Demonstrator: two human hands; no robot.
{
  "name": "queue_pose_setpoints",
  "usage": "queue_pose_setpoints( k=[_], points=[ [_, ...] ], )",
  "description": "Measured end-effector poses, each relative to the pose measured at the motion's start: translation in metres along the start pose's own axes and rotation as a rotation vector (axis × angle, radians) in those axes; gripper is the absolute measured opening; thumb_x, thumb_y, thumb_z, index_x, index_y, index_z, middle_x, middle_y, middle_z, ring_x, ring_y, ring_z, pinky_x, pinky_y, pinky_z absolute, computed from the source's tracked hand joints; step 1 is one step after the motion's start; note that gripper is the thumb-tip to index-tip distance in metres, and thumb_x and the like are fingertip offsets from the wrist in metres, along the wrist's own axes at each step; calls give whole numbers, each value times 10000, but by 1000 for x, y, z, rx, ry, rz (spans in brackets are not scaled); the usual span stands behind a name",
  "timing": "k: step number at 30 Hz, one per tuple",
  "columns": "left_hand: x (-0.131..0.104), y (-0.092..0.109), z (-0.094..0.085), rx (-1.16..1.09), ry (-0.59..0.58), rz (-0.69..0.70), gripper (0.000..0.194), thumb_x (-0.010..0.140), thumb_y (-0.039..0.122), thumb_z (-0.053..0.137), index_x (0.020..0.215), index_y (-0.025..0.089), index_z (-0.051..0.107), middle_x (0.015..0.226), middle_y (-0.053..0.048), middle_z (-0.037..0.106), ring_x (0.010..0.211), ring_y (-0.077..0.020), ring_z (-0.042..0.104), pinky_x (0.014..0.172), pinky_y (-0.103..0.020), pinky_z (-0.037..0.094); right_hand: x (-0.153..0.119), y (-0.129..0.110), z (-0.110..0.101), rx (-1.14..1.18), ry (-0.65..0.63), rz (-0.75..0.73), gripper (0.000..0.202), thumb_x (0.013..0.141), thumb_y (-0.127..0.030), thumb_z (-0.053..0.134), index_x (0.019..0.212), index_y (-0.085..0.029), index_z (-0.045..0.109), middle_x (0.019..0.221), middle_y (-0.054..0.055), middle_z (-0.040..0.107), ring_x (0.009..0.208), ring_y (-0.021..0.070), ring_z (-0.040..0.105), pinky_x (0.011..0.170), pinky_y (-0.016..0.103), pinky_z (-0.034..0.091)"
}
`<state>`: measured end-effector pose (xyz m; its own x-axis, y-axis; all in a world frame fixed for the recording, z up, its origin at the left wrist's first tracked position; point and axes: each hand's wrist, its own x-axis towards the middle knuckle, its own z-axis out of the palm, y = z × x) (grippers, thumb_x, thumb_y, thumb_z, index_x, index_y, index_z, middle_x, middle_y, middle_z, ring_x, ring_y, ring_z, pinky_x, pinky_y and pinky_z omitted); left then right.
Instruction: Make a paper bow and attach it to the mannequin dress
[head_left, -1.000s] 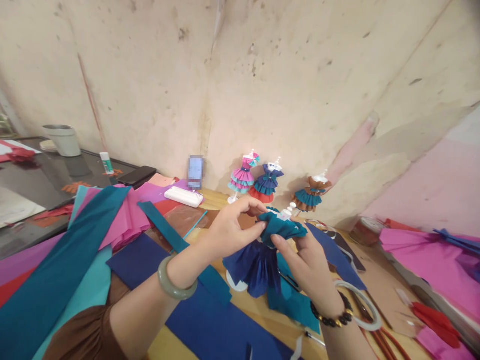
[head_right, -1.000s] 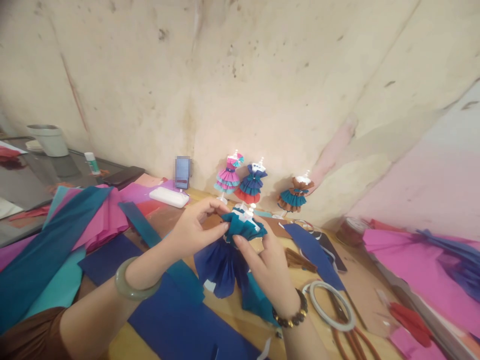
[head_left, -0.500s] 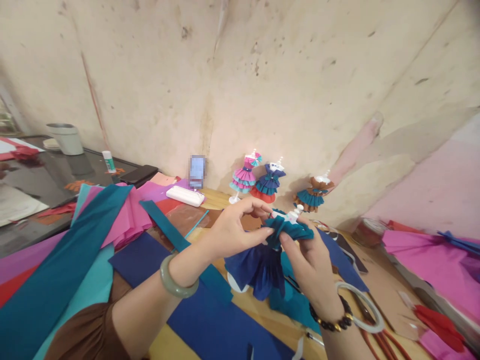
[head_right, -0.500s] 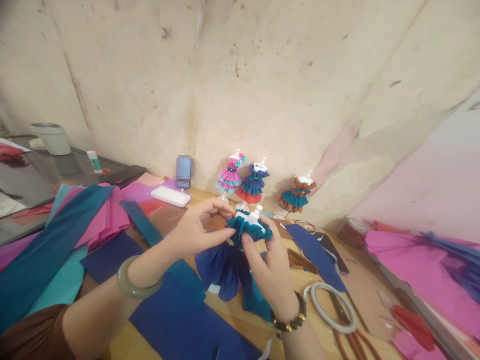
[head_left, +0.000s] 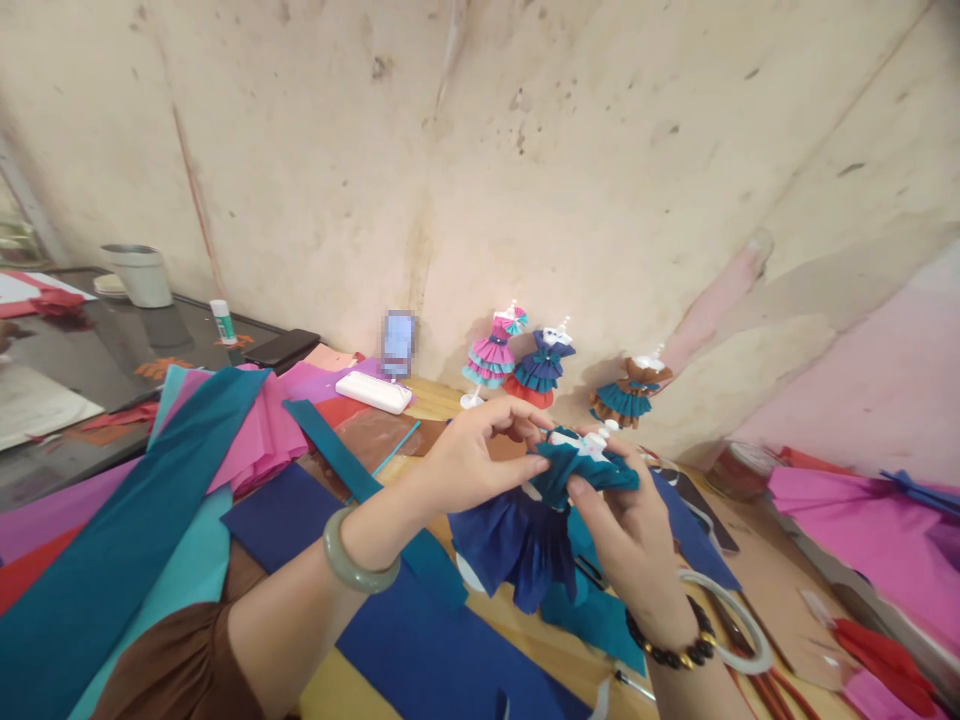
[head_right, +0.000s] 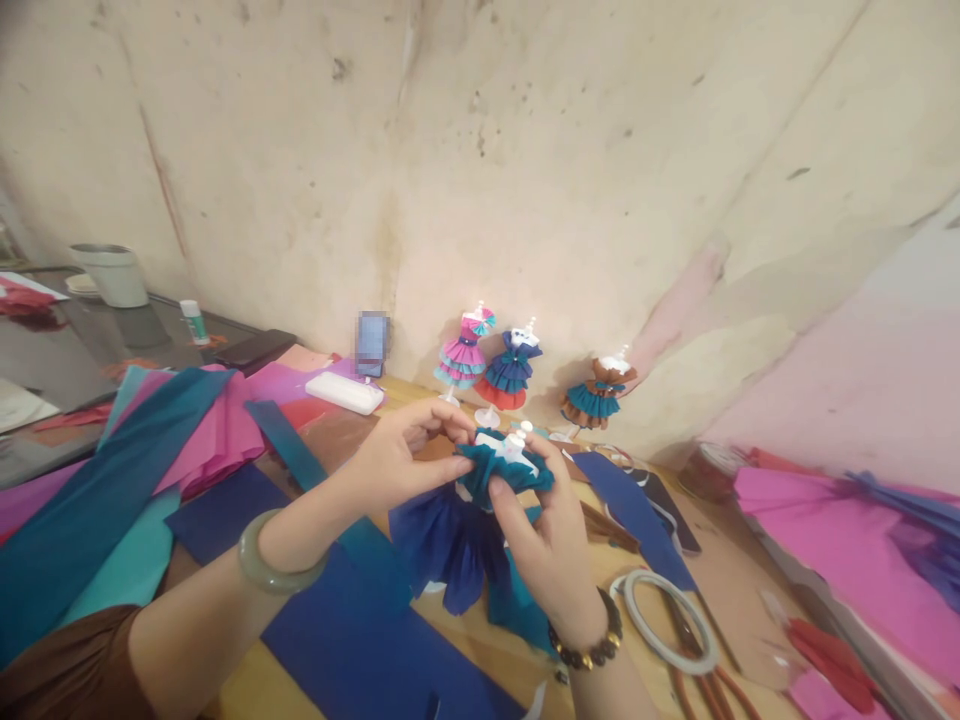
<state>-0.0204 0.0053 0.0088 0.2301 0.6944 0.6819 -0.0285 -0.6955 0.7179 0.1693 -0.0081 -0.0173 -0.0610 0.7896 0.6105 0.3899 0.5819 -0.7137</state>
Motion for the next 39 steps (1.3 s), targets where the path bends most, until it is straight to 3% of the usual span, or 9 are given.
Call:
queue_pose_setpoints(
  k=[6,18,28,34,39],
  points=[
    [0,-3,-3,-29,-16,-8,270,748,198,702,1001,164,617,940,-65,646,883,-162,610,819,-305,501,-1,4,0,36,-12,31,408,835,-372,621,1205,-261,488,1096,76,633,1005,244,603,849,391,490],
    [1,-4,0,-154,-24,-64,299,737,75,640,1018,156,579,890,-58,642,849,-150,626,763,-284,519,-2,13,-1,57,22,19,418,832,-347,636,1215,-246,500,1155,102,628,1039,258,606,894,416,479],
    [0,-11,6,43,19,-1,381,753,101,612,1127,170,594,946,-60,667,849,-152,632,793,-297,516,0,11,-1,57,29,14,396,827,-342,639,1194,-258,518,1148,80,642,1028,247,611,868,388,490],
    [-1,-13,8,187,85,76,312,771,144,611,1082,166,620,899,-53,646,786,-147,585,742,-294,510,0,10,-1,76,25,21,396,826,-338,642,1192,-254,516,1126,81,646,1031,241,608,873,374,489],
    [-1,-11,11,127,75,58,302,781,123,587,1081,140,617,853,-43,597,735,-130,569,699,-275,503,0,12,-2,52,37,20,409,816,-352,649,1191,-236,531,1173,97,621,1089,262,579,924,406,462]
  ],
)
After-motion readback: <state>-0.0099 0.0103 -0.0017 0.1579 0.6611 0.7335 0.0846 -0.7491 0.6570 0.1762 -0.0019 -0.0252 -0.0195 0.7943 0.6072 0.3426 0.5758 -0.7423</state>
